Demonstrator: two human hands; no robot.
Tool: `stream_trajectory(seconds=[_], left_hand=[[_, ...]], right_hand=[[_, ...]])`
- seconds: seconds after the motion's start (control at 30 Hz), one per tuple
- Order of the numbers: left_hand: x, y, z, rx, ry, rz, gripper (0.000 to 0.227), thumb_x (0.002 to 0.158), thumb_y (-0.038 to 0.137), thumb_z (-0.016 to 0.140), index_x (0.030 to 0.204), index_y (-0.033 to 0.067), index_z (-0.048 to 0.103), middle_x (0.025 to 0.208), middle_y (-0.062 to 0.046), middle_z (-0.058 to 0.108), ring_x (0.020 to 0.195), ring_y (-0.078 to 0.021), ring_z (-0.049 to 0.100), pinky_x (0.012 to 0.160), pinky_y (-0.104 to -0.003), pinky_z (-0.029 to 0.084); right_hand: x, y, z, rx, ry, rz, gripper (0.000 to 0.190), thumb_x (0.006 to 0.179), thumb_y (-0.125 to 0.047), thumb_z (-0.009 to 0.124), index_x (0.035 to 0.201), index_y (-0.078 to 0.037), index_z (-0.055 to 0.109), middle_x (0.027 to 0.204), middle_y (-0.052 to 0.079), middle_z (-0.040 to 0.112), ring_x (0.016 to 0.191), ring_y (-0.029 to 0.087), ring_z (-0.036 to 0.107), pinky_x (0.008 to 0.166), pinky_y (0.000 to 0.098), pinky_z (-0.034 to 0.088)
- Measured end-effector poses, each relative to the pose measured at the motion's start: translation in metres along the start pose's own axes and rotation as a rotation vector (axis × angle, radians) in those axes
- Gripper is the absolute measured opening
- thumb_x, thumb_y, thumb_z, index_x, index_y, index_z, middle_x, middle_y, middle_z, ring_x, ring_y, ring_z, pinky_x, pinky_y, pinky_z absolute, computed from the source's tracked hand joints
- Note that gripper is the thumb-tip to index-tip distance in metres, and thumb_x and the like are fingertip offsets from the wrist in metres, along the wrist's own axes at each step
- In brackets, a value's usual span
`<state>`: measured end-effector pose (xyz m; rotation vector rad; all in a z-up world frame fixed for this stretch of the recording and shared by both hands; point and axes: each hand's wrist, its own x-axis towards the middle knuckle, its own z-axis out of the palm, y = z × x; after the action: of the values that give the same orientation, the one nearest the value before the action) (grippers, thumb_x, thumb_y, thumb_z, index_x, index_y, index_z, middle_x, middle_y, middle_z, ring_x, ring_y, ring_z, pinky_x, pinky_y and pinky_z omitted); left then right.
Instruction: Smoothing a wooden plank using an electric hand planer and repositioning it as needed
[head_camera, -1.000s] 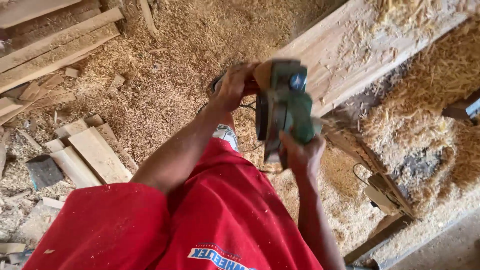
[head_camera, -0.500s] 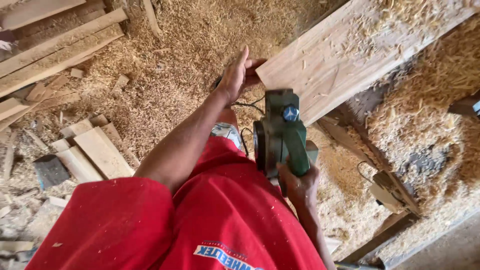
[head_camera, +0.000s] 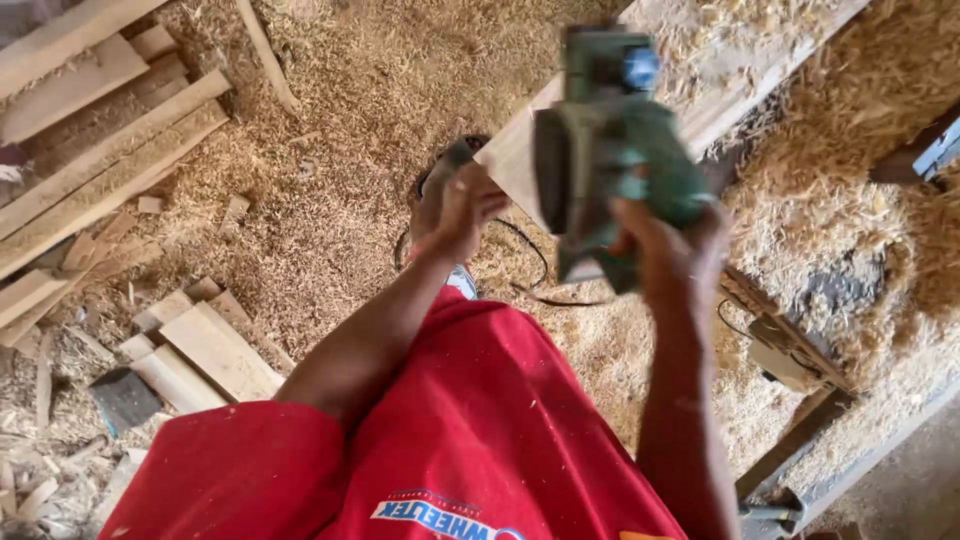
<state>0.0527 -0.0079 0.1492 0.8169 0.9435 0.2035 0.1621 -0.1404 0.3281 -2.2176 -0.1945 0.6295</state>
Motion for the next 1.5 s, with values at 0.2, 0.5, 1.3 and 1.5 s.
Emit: stream_trajectory(seconds=[0.2,0.5,1.3,1.5], left_hand=[[0.008,-0.045,0.045,-0.051,0.085,-0.056,0.074,0.074,0.015,0.081,0.136,0.002,0.043,0.123,-0.019,0.066,0.116,-0.036,0.066,0.112,-0.05,0.051],[-0.035,-0.028,-0.152,0.156,-0.331,-0.031,0.027,0.097,0.018,0.07,0.074,0.0066,0.064,0.059,-0.003,0.06,0.044,-0.0155,0.06,0.036,-0.028,0.05],[-0.034,-0.045,-0.187,0.3,0.448,-0.013,0.044,0.09,0.041,0.086,0.101,-0.0001,0.073,0.095,-0.021,0.072,0.093,-0.033,0.071,0.094,-0.051,0.053],[-0.054,-0.021,-0.173,0.362,0.365,-0.032,0.052,0.097,0.045,0.081,0.112,-0.0031,0.069,0.108,-0.024,0.071,0.114,-0.033,0.07,0.108,-0.052,0.047]], right_hand=[[-0.086,0.02,-0.093,0.42,0.328,-0.004,0.034,0.079,-0.013,0.073,0.112,-0.006,0.071,0.064,0.003,0.053,0.047,0.009,0.05,0.046,0.0224,0.042],[-0.168,0.17,-0.091,0.323,0.538,0.269,0.014,0.082,-0.015,0.078,0.093,-0.011,0.07,0.055,0.006,0.054,0.041,0.012,0.046,0.041,0.0308,0.047],[0.051,0.059,0.005,0.231,0.276,0.029,0.012,0.082,-0.012,0.078,0.086,-0.009,0.067,0.047,0.007,0.055,0.04,0.017,0.057,0.052,0.0293,0.046],[0.183,0.028,-0.017,0.377,0.245,-0.328,0.025,0.091,-0.009,0.071,0.07,0.004,0.069,0.047,0.009,0.051,0.04,0.018,0.053,0.058,0.0314,0.041]])
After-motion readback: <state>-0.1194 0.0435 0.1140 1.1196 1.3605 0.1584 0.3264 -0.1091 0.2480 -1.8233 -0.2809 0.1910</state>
